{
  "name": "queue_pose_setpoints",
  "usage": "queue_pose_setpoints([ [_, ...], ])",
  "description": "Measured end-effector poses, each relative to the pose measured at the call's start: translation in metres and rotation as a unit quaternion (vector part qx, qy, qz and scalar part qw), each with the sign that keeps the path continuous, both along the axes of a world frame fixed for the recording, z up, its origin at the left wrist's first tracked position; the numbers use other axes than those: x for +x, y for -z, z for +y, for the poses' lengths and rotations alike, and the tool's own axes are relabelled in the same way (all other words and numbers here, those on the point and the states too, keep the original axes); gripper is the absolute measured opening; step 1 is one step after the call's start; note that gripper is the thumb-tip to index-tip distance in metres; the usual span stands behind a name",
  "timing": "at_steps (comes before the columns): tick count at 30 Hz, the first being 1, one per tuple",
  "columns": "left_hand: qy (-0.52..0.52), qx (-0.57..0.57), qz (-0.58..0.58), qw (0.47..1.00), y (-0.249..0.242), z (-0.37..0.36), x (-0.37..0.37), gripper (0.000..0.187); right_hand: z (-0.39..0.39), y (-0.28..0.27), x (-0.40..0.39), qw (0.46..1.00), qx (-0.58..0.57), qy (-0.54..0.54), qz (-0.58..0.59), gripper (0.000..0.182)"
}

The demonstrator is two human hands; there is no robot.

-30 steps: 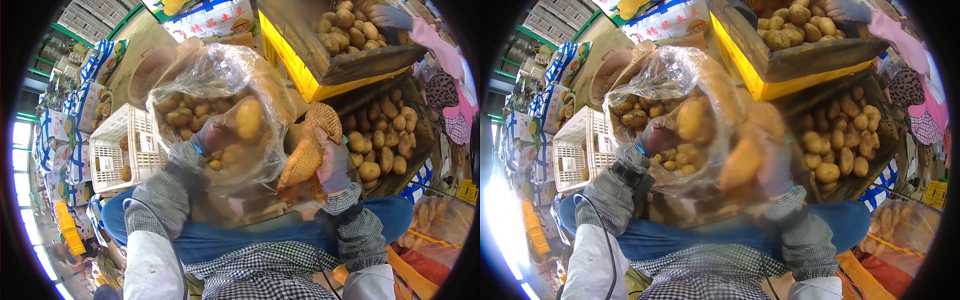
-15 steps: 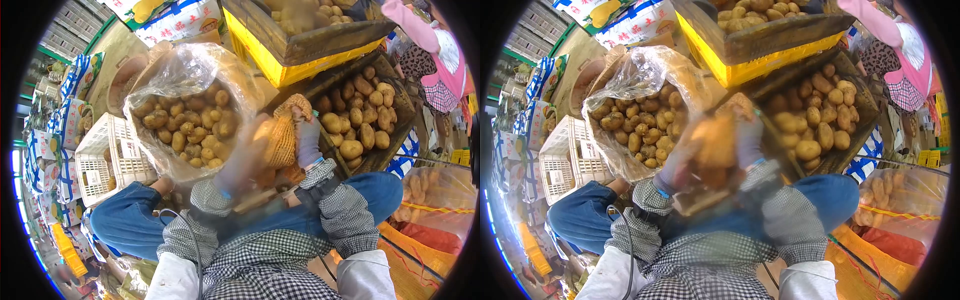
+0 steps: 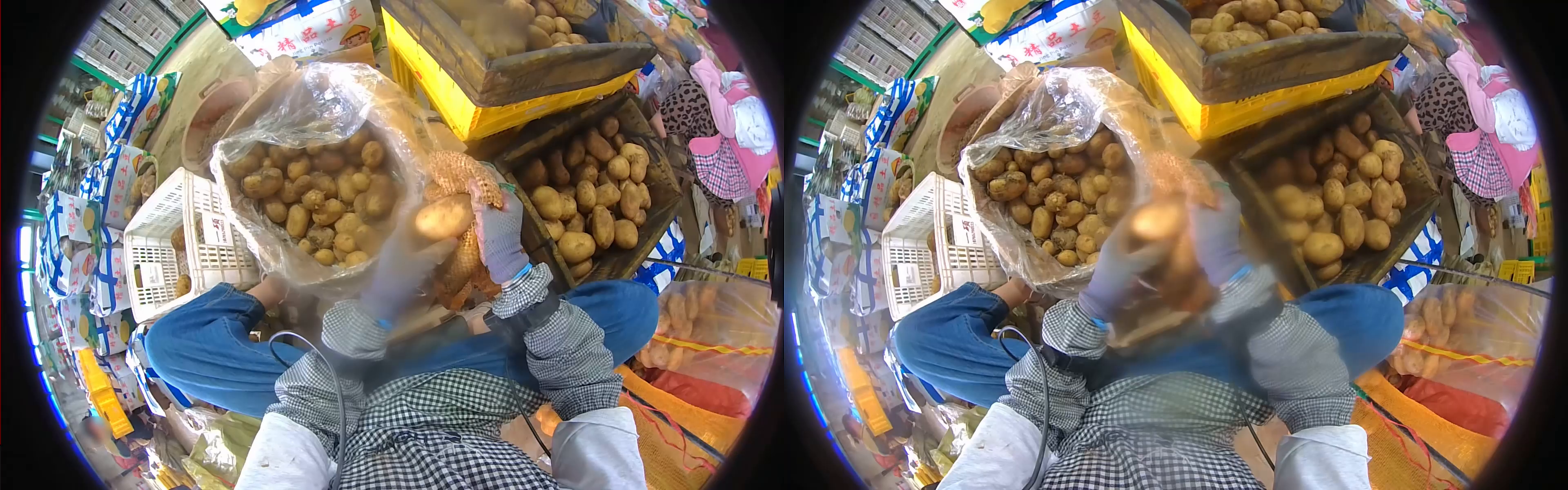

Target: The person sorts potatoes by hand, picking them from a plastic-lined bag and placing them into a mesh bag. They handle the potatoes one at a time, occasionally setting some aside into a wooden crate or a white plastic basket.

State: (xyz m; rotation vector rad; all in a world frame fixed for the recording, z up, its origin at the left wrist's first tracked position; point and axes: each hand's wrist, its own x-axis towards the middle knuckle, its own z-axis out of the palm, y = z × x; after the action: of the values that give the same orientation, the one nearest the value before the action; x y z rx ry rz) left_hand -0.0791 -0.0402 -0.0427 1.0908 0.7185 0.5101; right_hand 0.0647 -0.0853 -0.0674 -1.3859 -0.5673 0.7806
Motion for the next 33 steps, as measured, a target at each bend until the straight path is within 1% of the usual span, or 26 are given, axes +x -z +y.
queue_pose_setpoints([
  [1,-0.008,-0.028,-0.003,1.0,-0.004,0.0,-0.003,0.062,-0.001,0.004,-0.002,0.998,0.054,0.02,-0.005,0.03],
  [3,-0.023,-0.086,-0.007,0.996,-0.013,0.0,-0.008,0.055,0.001,0.013,-0.002,0.995,0.094,0.017,-0.022,0.03],
  [4,-0.045,-0.062,-0.008,0.997,-0.012,0.0,-0.009,0.052,0.002,0.018,-0.001,0.993,0.113,0.016,-0.032,0.03],
  [6,-0.084,-0.03,-0.011,0.996,-0.011,0.001,-0.01,0.047,0.003,0.007,0.002,0.982,0.122,0.058,0.133,0.03],
  [7,-0.103,-0.021,-0.012,0.994,-0.011,0.002,-0.012,0.046,0.004,0.003,0.002,0.965,0.126,0.079,0.215,0.03],
  [9,-0.134,-0.029,-0.016,0.99,-0.004,0.005,-0.015,0.044,-0.001,0.003,0.004,0.972,0.098,-0.089,0.192,0.033],
  [11,-0.15,0.109,0.056,0.981,0.014,0.004,-0.01,0.045,-0.009,0.006,0.004,0.952,0.066,-0.252,0.16,0.035],
  [12,-0.157,0.175,0.09,0.968,0.024,0.003,-0.008,0.046,-0.006,-0.007,-0.006,0.965,0.052,-0.236,0.105,0.034],
  [13,-0.161,0.194,0.077,0.965,0.032,0.002,-0.007,0.047,-0.002,-0.019,-0.017,0.974,0.036,-0.219,0.05,0.033],
  [15,-0.166,0.233,0.051,0.957,0.039,0.002,-0.007,0.049,-0.002,-0.023,-0.024,0.983,-0.004,-0.18,0.032,0.032],
  [16,-0.164,0.224,0.074,0.958,0.04,0.001,-0.006,0.049,0.0,-0.016,-0.026,0.987,0.017,-0.15,0.056,0.028],
  [19,-0.145,0.199,0.117,0.962,0.035,0.001,-0.006,0.05,0.002,0.004,-0.018,0.974,0.073,-0.121,0.176,0.027],
  [20,-0.126,0.189,0.116,0.967,0.035,0.002,-0.012,0.049,0.002,0.011,-0.015,0.984,0.058,-0.086,0.146,0.024],
  [22,-0.107,0.104,0.076,0.986,0.021,0.002,-0.015,0.048,0.007,0.025,-0.002,0.996,0.032,-0.014,0.085,0.02],
  [23,-0.107,0.026,0.035,0.993,0.0,-0.002,-0.014,0.048,0.009,0.034,0.006,0.994,0.018,0.031,0.099,0.019],
  [25,-0.091,0.049,0.022,0.994,-0.01,0.0,-0.017,0.048,0.016,0.047,0.017,0.984,-0.009,0.122,0.127,0.019],
  [26,-0.077,0.149,0.049,0.985,-0.005,0.006,-0.023,0.049,0.019,0.04,0.018,0.986,0.004,0.147,0.082,0.021],
  [28,-0.081,0.165,0.007,0.983,-0.006,0.009,-0.025,0.05,0.013,0.013,0.015,0.991,0.02,0.098,0.093,0.021],
  [29,-0.099,0.081,-0.062,0.99,-0.011,0.006,-0.022,0.051,0.011,0.01,0.014,0.991,0.032,0.072,0.112,0.023],
  [30,-0.114,-0.004,-0.131,0.985,-0.014,0.004,-0.02,0.053,0.008,0.008,0.013,0.989,0.043,0.047,0.131,0.024],
  [32,-0.101,-0.05,-0.108,0.988,-0.014,0.004,-0.022,0.053,0.006,0.004,0.008,0.984,0.07,0.013,0.164,0.026],
  [33,-0.094,-0.053,-0.1,0.989,-0.011,0.004,-0.02,0.053,0.005,0.003,0.004,0.983,0.068,0.008,0.171,0.026],
])
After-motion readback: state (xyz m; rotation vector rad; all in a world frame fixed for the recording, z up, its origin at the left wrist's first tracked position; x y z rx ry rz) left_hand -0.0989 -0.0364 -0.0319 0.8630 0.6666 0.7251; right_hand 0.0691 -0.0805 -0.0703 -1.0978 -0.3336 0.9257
